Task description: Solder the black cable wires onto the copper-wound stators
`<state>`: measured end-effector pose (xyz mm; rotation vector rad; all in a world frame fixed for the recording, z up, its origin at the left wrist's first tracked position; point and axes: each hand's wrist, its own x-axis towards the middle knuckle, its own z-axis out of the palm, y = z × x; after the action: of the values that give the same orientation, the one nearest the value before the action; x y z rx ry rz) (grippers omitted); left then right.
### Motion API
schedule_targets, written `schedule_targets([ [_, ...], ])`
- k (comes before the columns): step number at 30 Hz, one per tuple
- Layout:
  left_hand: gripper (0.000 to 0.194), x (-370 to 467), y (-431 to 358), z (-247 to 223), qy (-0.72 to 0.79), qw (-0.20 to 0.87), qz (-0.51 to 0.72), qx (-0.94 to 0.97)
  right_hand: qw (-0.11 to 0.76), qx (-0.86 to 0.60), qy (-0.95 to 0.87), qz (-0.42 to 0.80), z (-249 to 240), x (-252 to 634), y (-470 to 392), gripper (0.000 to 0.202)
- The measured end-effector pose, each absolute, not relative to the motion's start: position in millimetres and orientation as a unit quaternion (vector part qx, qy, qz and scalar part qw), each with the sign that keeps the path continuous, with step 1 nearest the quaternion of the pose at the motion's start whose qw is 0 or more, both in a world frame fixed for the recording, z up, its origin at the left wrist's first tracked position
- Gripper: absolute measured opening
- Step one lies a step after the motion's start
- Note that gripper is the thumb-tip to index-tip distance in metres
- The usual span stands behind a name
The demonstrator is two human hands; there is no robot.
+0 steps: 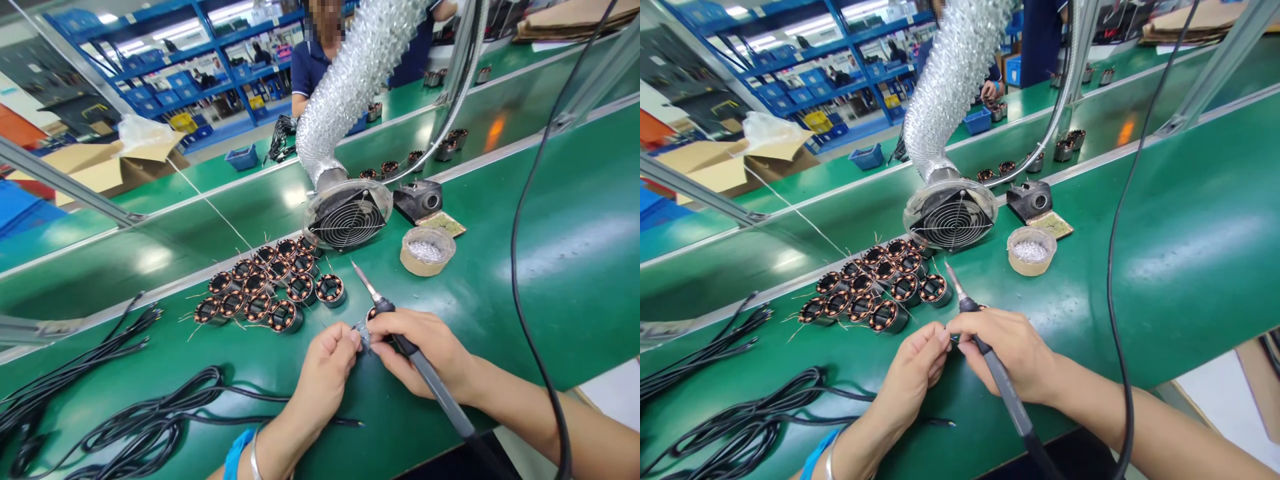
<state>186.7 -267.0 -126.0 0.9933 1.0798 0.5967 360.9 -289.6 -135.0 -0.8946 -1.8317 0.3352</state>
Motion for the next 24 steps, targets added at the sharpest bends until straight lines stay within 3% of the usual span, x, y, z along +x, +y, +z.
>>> schedule_targets([
  [24, 0.047, 189.1, -275.2, -130.7, 0.52, 0.636, 0.295, 0.487, 0.532, -0.405, -0.733, 0.127, -134.0, 360.5, -289.3, 0.029],
])
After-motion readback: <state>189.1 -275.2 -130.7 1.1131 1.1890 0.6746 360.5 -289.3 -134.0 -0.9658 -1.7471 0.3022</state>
